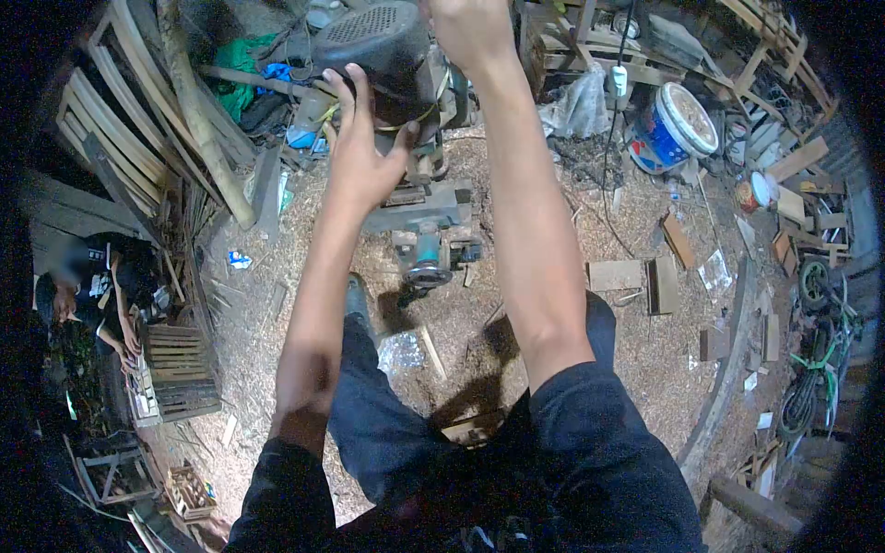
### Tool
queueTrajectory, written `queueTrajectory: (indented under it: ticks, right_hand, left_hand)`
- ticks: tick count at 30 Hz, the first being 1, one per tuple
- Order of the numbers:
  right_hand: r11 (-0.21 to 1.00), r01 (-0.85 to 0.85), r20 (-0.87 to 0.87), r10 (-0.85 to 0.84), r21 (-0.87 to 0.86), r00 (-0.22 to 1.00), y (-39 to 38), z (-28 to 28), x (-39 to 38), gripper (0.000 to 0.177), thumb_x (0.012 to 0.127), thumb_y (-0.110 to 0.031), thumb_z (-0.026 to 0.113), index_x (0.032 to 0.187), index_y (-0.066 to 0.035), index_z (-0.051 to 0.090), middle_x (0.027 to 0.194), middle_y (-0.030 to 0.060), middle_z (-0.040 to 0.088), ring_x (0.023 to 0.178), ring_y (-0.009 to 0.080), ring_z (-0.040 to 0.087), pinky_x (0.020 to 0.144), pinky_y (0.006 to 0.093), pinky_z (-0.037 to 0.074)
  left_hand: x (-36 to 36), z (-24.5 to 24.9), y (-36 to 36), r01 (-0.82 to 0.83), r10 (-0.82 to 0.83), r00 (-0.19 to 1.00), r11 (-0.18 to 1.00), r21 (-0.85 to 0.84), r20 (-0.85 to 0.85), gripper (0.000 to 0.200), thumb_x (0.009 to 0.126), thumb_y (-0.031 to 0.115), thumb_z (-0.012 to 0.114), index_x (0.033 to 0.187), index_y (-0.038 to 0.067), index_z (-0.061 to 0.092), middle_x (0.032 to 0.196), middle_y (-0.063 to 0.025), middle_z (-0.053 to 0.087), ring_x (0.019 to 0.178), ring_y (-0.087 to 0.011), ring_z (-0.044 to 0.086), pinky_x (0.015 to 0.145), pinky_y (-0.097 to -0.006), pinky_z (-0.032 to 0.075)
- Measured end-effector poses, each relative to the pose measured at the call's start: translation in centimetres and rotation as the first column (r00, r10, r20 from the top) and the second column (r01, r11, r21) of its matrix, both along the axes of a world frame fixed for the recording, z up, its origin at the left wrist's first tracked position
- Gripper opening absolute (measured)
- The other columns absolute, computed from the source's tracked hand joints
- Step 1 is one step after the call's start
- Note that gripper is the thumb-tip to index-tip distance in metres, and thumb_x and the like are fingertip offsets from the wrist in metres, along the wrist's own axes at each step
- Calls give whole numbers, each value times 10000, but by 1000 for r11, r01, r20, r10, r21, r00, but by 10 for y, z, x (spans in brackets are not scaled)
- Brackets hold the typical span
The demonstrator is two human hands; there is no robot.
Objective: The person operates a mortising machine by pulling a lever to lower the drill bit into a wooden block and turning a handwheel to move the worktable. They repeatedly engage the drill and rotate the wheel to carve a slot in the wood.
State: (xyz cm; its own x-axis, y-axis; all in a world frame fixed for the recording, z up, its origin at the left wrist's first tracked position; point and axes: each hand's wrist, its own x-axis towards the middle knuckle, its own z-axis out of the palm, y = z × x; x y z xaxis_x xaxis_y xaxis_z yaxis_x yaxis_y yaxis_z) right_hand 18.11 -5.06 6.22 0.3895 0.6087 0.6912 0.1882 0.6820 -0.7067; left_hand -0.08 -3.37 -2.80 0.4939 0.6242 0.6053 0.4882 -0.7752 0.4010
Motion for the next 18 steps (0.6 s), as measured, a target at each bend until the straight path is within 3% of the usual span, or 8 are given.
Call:
queueTrajectory:
  ticks: [5,8,11,12,15,18]
  right_hand:
    - [999,-7,-87,10,34,996,-23,-8,-19,366,940,-115,566,589,-66,474,541,-30,449,465,55,365,448,246,282]
    - [993,114,55,-113,-11,992,-31,-28,-13,462,980,-313,564,594,-79,467,526,-23,427,458,87,370,458,269,306]
    - [999,38,79,-40,24,996,-48,-37,-20,301,860,-226,604,663,-3,555,602,38,538,538,136,518,518,289,397]
    - [995,89,94,-93,46,991,-53,-44,-23,287,840,-202,608,641,-10,530,584,37,518,519,138,507,499,283,379]
    - [976,164,85,-177,145,980,-73,-74,-43,248,763,-127,610,582,-34,468,539,36,470,470,153,482,454,279,330]
    - [971,47,107,-74,233,992,-91,-102,-58,212,694,-88,600,557,-56,441,524,31,466,445,174,469,442,293,303]
  left_hand:
    - [-5,-4,-1,36,-36,999,999,1,37,945,886,218,682,1578,185,39,1580,-320,6,1430,-490,187,1153,-538,216]
    - [-9,-4,-2,121,-113,986,991,-63,122,825,909,187,659,1570,142,166,1590,-297,52,1451,-454,175,1155,-462,254]
    - [-17,-13,3,220,-205,967,972,-83,154,815,909,202,640,1565,112,165,1613,-245,36,1456,-445,198,1161,-583,176]
    - [-19,-15,1,232,-213,961,968,-97,176,762,912,171,620,1551,80,216,1612,-245,80,1462,-445,187,1175,-542,172]
    - [-26,-29,4,220,-211,972,971,-96,102,730,914,115,578,1551,72,223,1605,-258,112,1470,-440,165,1180,-530,164]
    - [-35,-39,1,244,-231,964,965,-97,131,718,874,-27,539,1530,6,248,1593,-273,158,1482,-386,170,1188,-453,170]
